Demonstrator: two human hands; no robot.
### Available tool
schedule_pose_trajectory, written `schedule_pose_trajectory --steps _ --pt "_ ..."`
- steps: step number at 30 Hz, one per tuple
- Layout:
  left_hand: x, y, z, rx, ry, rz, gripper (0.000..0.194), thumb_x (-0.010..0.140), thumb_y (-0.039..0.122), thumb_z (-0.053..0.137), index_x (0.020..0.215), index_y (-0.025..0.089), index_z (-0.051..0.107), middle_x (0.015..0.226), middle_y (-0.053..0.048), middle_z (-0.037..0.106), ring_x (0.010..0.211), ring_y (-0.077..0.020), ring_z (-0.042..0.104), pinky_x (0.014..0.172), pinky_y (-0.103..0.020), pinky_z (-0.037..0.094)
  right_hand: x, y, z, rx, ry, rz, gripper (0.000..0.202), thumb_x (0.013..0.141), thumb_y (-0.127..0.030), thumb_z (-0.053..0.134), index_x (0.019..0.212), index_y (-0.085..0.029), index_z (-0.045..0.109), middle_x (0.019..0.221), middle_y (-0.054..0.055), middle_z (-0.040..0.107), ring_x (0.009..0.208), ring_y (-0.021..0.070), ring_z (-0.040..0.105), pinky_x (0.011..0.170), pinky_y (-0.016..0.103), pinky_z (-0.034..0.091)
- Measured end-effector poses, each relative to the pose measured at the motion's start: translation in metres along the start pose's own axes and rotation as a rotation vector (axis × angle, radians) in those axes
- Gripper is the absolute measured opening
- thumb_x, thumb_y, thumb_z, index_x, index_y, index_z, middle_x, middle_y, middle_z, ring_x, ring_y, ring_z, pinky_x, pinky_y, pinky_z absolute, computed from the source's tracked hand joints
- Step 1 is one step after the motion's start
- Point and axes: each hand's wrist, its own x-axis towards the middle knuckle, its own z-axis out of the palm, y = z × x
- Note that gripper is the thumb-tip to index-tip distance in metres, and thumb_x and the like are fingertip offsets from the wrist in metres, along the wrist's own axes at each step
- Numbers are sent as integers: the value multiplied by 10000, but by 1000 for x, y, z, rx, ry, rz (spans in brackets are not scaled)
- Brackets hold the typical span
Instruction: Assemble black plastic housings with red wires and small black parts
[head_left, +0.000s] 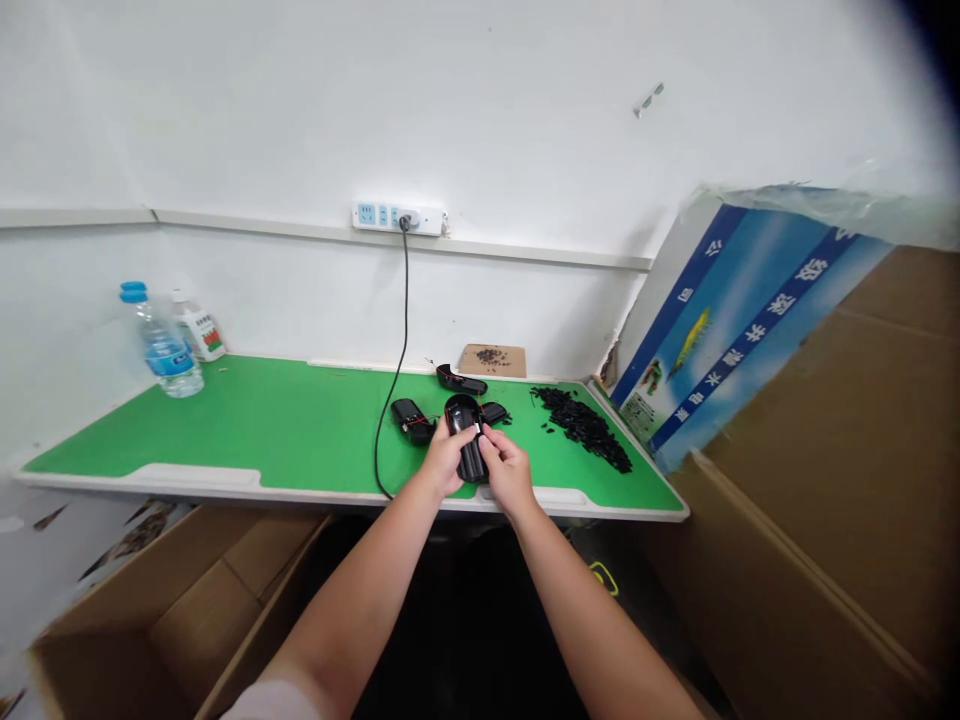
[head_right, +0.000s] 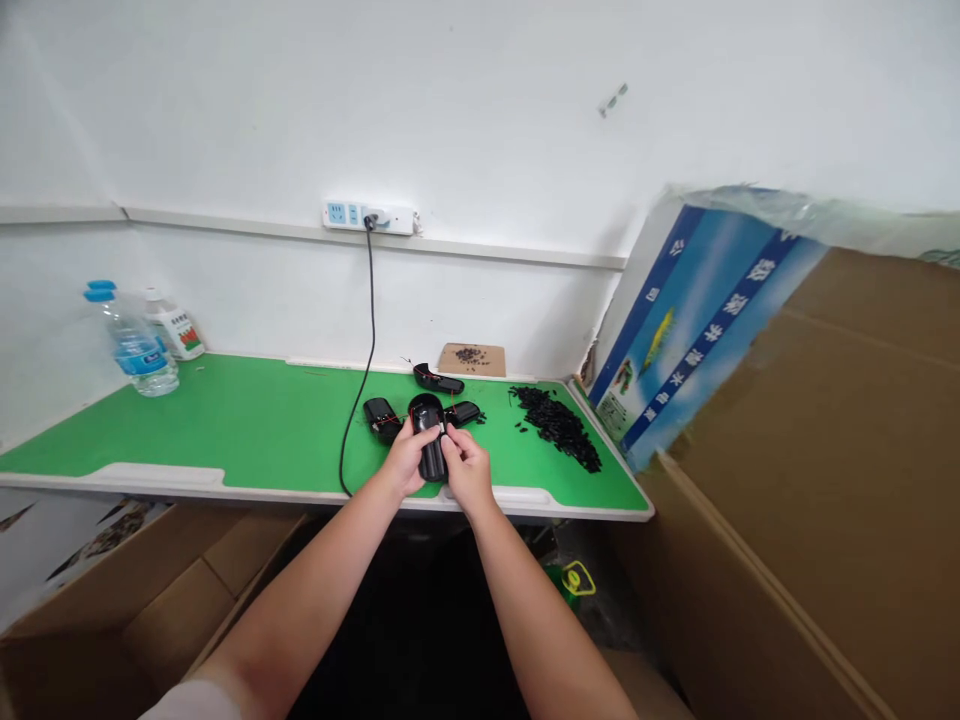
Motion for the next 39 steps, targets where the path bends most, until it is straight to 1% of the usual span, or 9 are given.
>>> schedule_pose_trajectory --steps 8,13,15,18,21,25,30,36,39 --pt "5 -1 -2 -17 -9 35 513 583 236 830 1009 219 545 830 12 653 735 -154 654 732 -307 528 3 6 4 85 -17 108 518 777 -498 673 1181 -174 693 975 70 708 794 179 607 805 347 506" --pt "6 1 -4 -45 -39 -6 553 590 253 837 1062 236 550 828 11 664 731 -171 675 751 -336 539 6 2 4 132 -127 132 616 777 -480 677 1328 -219 590 1019 43 707 802 160 614 805 323 513" --pt "6 1 -5 -55 -16 12 535 618 327 828 1070 228 558 817 5 666 723 -168 671 740 -323 536 7 0 4 147 -134 127 602 748 -460 704 1288 -206 622 998 43 714 797 159 618 800 325 518" --pt "7 0 -5 -53 27 59 515 637 402 816 1051 210 577 814 4 665 706 -145 653 708 -278 517 9 -1 6 173 -89 109 555 694 -428 746 1190 -190 682 975 54 725 819 175 634 813 346 522" --pt "8 -2 -4 -42 62 77 518 612 399 832 1024 207 584 780 18 653 677 -133 638 697 -268 504 9 -1 8 177 -76 106 489 681 -413 748 1115 -190 713 957 60 735 820 186 648 815 358 527" --pt "8 -2 -3 -51 83 77 512 600 390 840 1004 201 588 747 24 647 652 -127 630 710 -280 511 7 -1 9 144 -63 99 460 693 -401 736 1100 -188 719 945 61 740 791 186 651 808 366 531" --pt "8 0 -1 -71 30 36 511 615 398 835 1013 200 584 754 11 660 662 -146 647 705 -298 524 3 0 6 147 -23 116 502 714 -408 730 1162 -184 696 1019 74 732 818 186 651 843 380 525" --pt "8 -1 -4 -92 -17 18 455 646 366 809 1003 206 576 804 0 662 675 -149 638 678 -289 505 -1 0 1 234 14 157 493 667 -417 783 1099 -186 727 1035 91 740 894 212 667 904 419 511" --pt "7 -2 -7 -55 -44 60 382 651 287 771 974 204 585 826 5 649 710 -146 627 681 -269 483 -1 1 1 246 25 162 487 642 -418 800 1069 -191 740 1040 93 745 897 222 674 917 444 508"
